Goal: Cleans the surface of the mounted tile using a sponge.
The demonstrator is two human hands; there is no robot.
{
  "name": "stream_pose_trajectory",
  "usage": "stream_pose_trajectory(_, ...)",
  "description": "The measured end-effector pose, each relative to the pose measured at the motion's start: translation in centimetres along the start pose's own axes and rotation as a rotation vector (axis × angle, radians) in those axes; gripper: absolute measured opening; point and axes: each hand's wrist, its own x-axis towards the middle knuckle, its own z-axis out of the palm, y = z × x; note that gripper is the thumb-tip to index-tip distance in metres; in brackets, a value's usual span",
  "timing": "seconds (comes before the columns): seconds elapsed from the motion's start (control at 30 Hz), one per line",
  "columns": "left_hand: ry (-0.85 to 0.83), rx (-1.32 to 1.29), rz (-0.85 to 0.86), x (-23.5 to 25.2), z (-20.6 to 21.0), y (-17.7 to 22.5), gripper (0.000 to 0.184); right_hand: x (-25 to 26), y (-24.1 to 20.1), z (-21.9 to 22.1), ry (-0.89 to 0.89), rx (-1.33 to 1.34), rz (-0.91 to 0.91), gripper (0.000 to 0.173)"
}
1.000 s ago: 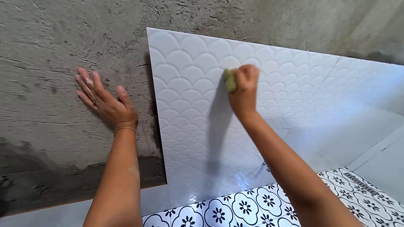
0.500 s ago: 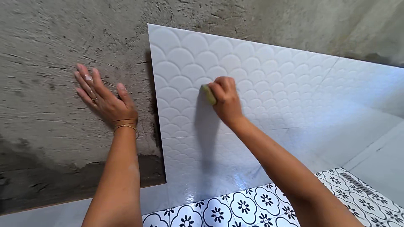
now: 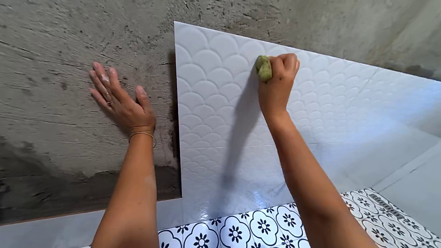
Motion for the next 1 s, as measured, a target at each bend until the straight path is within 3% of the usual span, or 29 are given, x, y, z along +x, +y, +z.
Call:
stream_pose_trajectory(0.17,0.002,-0.009,0.010,0.2,0.0,-0.1,0.069,-3.0,-3.3,2.1,-0.020,0.064,-0.205,0.017)
stream_pose_trajectory(0.4,0.006,-0.013,0.007,0.2,0.1,-0.1,0.068,-0.9,0.0,0.0,0.021,-0.040,0.055,0.021)
stream_pose_trajectory(0.57,-0.014,-0.025,0.002,0.2,-0.4,0.3,0.068,-2.6,-4.5,2.2,-0.035,0.069,-0.156,0.016)
stream_pose_trajectory(0.67,0.000,-0.016,0.005,0.2,-0.3,0.1,0.068,-2.0,-2.8,1.0,-0.072,0.026,-0.120,0.019)
stream_pose_trajectory(0.77,0.011,-0.018,0.004,0.2,-0.1,0.1,0.068,-1.4,-0.7,0.2,-0.002,-0.026,-0.001,0.020)
stream_pose_trajectory(1.0,0.010,-0.027,0.005,0.3,-0.2,0.2,0.067,-3.1,-3.6,1.9,-0.072,0.035,-0.213,0.016)
